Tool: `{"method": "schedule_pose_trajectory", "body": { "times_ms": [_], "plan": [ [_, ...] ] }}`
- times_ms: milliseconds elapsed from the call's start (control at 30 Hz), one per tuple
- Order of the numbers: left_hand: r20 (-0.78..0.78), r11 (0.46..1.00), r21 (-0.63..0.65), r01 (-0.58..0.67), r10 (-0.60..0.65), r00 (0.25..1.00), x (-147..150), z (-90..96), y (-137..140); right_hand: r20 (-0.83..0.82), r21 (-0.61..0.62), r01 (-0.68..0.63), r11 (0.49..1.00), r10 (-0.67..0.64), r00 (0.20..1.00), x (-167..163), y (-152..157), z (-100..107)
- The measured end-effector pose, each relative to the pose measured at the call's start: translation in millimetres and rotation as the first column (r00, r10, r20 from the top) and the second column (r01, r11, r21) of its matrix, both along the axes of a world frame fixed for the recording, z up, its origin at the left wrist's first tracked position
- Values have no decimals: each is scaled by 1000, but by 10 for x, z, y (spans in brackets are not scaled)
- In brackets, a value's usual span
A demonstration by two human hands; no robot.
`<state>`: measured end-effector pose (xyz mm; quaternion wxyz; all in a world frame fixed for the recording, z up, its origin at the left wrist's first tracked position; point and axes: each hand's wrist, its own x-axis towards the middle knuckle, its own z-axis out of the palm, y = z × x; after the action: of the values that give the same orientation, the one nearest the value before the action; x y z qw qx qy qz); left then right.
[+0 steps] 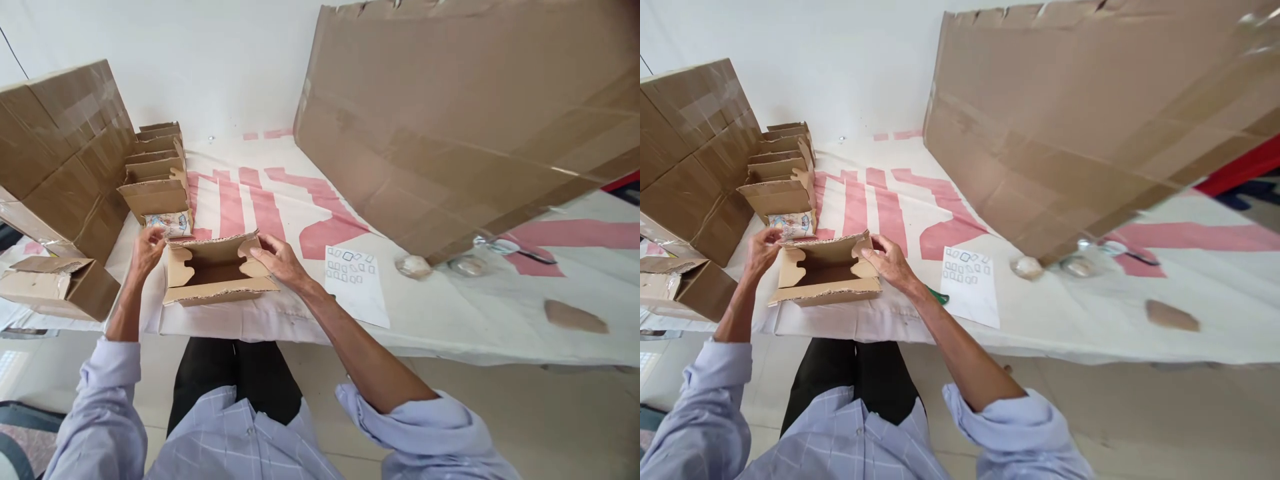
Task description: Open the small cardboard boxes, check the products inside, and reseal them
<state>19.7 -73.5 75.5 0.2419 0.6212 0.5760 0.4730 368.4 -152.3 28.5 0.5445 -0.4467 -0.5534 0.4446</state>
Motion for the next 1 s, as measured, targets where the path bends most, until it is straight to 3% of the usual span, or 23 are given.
{"method": "schedule_pose_trajectory", "body": {
  "times_ms": [100, 167, 267, 333, 567, 667, 867, 1000],
  "plan": [
    [126, 997, -65, 46, -37, 991, -57, -199, -521, -6, 18, 44, 999, -44, 999, -35, -29, -16],
    [277, 981, -127, 145, -105, 955, -69, -256, -846, -14, 24, 59, 998, -59, 998, -73, -81, -26],
    [405, 940, -145, 308, -227, 886, -40, -249, -1206, -11, 37, 89, 995, -89, 996, -144, -199, -34],
    [382, 931, -124, 344, -275, 882, -11, -205, -1342, -3, 56, 115, 992, -115, 993, -192, -288, -32],
    [124, 896, -166, 411, -395, 910, -27, -51, -1545, 52, 151, 200, 968, -210, 976, -281, -513, -49],
    [116, 899, -141, 416, -402, 908, -29, -49, -1626, 49, 145, 214, 966, -223, 973, -312, -550, -61],
    [276, 958, -54, 281, -256, 926, -174, -184, -1578, 0, 94, 126, 988, -127, 992, -379, -618, 113],
    [564, 955, -134, 266, -147, 813, -311, -409, -1466, -43, 94, -51, 994, 55, 998, -400, -629, 411]
  ]
}}
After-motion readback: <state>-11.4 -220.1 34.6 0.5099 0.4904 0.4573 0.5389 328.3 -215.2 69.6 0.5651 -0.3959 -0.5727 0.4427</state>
